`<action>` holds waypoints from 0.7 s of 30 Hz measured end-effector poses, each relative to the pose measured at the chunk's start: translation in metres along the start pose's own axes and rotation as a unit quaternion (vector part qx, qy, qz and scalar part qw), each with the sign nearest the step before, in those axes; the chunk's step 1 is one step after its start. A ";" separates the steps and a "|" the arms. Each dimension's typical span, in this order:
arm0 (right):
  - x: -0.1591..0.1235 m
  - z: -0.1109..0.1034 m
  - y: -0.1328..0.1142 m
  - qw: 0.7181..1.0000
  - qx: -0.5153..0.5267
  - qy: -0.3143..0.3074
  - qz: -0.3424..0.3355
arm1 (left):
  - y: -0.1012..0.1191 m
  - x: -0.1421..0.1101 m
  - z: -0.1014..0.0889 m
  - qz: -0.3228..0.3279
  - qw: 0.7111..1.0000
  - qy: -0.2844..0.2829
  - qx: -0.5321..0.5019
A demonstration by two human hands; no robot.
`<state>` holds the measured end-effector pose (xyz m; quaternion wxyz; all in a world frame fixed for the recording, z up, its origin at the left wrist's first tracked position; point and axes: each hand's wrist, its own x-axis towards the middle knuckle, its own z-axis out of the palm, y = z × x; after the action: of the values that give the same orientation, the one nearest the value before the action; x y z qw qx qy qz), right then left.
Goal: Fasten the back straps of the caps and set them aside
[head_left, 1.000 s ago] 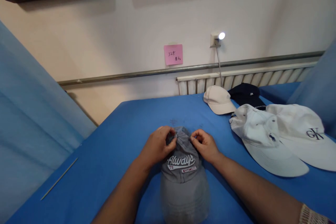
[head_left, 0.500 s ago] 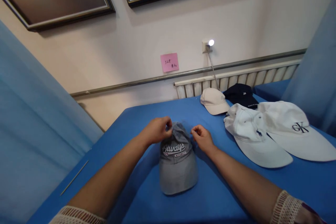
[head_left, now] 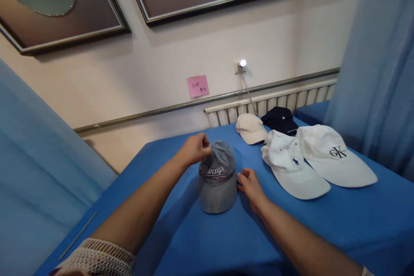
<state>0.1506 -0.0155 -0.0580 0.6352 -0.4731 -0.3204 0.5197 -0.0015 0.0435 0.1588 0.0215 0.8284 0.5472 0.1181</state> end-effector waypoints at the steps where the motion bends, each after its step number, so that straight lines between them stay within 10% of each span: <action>1: -0.007 -0.002 -0.003 0.999 0.016 0.002 0.034 | 0.003 0.004 -0.001 0.000 1.000 0.006 -0.001; 10: -0.017 -0.005 -0.030 0.990 0.095 -0.061 0.079 | 0.018 0.048 -0.004 -0.028 0.998 0.011 0.056; 21: 0.029 -0.041 -0.033 0.983 0.053 0.171 0.048 | 0.026 0.118 0.048 -0.049 0.992 -0.043 0.107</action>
<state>0.2066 0.0011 -0.0443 0.6791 -0.5353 -0.1560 0.4774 0.0765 0.1449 0.1366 -0.0384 0.8023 0.5953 0.0222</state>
